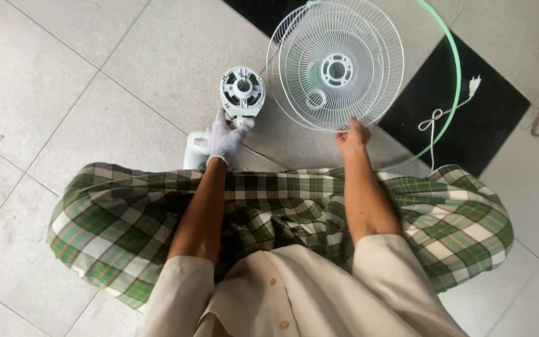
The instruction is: The person assembles a pedestal fan by attaching the front grille to the motor housing, inserting the fan blade, and securing the rear grille. The person handles the fan components and aligns them by hand.
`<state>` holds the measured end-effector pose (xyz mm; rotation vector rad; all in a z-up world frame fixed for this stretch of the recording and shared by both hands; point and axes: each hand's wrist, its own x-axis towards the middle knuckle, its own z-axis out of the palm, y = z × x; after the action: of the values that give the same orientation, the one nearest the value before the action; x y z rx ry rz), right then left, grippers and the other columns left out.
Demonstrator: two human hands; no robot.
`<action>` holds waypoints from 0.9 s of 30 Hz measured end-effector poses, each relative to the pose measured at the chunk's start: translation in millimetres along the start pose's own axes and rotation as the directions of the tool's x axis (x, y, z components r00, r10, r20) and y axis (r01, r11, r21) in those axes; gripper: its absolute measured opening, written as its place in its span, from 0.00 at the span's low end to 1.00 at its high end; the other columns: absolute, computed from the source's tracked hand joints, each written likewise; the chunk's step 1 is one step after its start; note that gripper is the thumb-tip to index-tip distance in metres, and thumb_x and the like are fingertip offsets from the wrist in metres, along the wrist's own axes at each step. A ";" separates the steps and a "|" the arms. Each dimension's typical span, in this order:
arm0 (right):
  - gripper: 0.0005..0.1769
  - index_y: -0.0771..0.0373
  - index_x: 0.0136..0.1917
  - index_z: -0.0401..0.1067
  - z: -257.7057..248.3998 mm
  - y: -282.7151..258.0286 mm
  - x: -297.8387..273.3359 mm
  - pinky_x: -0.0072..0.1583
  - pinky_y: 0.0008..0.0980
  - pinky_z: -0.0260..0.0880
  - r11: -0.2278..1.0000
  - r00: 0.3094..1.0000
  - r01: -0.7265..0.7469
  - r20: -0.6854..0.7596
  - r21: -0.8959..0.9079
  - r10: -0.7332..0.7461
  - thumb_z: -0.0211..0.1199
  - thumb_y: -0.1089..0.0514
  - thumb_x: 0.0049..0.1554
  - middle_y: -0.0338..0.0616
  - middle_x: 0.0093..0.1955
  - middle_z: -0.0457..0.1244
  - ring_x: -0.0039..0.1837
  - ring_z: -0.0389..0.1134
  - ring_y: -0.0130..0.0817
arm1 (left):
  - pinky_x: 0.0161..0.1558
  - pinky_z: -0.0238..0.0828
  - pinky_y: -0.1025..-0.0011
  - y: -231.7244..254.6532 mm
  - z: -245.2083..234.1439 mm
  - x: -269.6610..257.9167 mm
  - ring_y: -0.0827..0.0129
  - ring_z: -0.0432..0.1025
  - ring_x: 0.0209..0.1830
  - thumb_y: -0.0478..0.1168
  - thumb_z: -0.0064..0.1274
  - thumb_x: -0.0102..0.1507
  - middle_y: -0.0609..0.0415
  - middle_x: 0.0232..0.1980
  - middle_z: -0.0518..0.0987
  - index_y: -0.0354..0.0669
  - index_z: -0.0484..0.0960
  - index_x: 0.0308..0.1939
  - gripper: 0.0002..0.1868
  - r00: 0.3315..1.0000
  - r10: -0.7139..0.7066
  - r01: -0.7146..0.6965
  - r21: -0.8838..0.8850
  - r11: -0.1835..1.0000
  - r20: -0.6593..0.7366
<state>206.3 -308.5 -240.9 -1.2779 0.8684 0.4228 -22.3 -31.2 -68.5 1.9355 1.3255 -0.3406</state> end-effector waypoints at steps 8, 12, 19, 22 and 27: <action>0.15 0.64 0.52 0.61 43.5 33.6 -34.4 0.39 0.40 0.68 0.993 0.994 -0.071 -0.072 0.092 0.078 0.57 0.59 0.53 0.51 0.43 0.62 0.40 0.65 0.41 | 0.61 0.35 0.31 -18.6 13.4 -27.8 0.54 0.52 0.69 0.64 0.42 0.57 0.53 0.68 0.58 0.58 0.55 0.69 0.39 0.976 0.171 -0.164 0.062 0.985 -0.133; 0.15 0.65 0.52 0.61 56.5 45.5 -46.9 0.40 0.41 0.69 0.992 0.995 -0.089 -0.038 0.091 0.093 0.56 0.61 0.53 0.52 0.43 0.62 0.41 0.65 0.43 | 0.65 0.42 0.42 -16.8 -1.7 -53.6 0.57 0.60 0.65 0.60 0.46 0.56 0.54 0.67 0.60 0.58 0.62 0.65 0.34 0.981 0.190 -0.192 0.045 0.980 0.048; 0.14 0.67 0.52 0.60 62.7 48.5 -26.6 0.41 0.44 0.71 0.981 0.989 -0.132 0.083 0.145 0.121 0.54 0.63 0.52 0.53 0.44 0.61 0.42 0.66 0.45 | 0.60 0.53 0.53 -26.0 -4.4 -51.5 0.54 0.59 0.63 0.57 0.55 0.54 0.49 0.61 0.64 0.52 0.61 0.63 0.37 0.952 0.305 -0.295 0.250 0.922 -0.002; 0.14 0.67 0.52 0.59 62.5 48.2 -13.1 0.42 0.46 0.72 0.980 0.985 -0.120 0.144 0.157 0.097 0.53 0.65 0.52 0.53 0.45 0.61 0.43 0.67 0.47 | 0.58 0.56 0.52 -21.3 -12.2 -19.5 0.53 0.61 0.60 0.57 0.52 0.56 0.46 0.59 0.66 0.53 0.62 0.64 0.35 0.930 0.365 -0.343 0.269 0.900 -0.036; 0.14 0.68 0.52 0.59 33.2 46.0 6.0 0.43 0.48 0.74 0.993 0.980 -0.051 0.196 0.105 0.030 0.52 0.67 0.52 0.54 0.46 0.61 0.44 0.67 0.49 | 0.58 0.57 0.52 -29.0 -6.7 -24.4 0.54 0.63 0.59 0.55 0.54 0.56 0.48 0.59 0.68 0.55 0.70 0.56 0.27 0.918 0.393 -0.359 0.318 0.877 -0.048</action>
<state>188.2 -265.7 -274.1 -1.0993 0.7432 0.5166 -59.7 -37.9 -62.0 2.4503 0.9681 -0.2536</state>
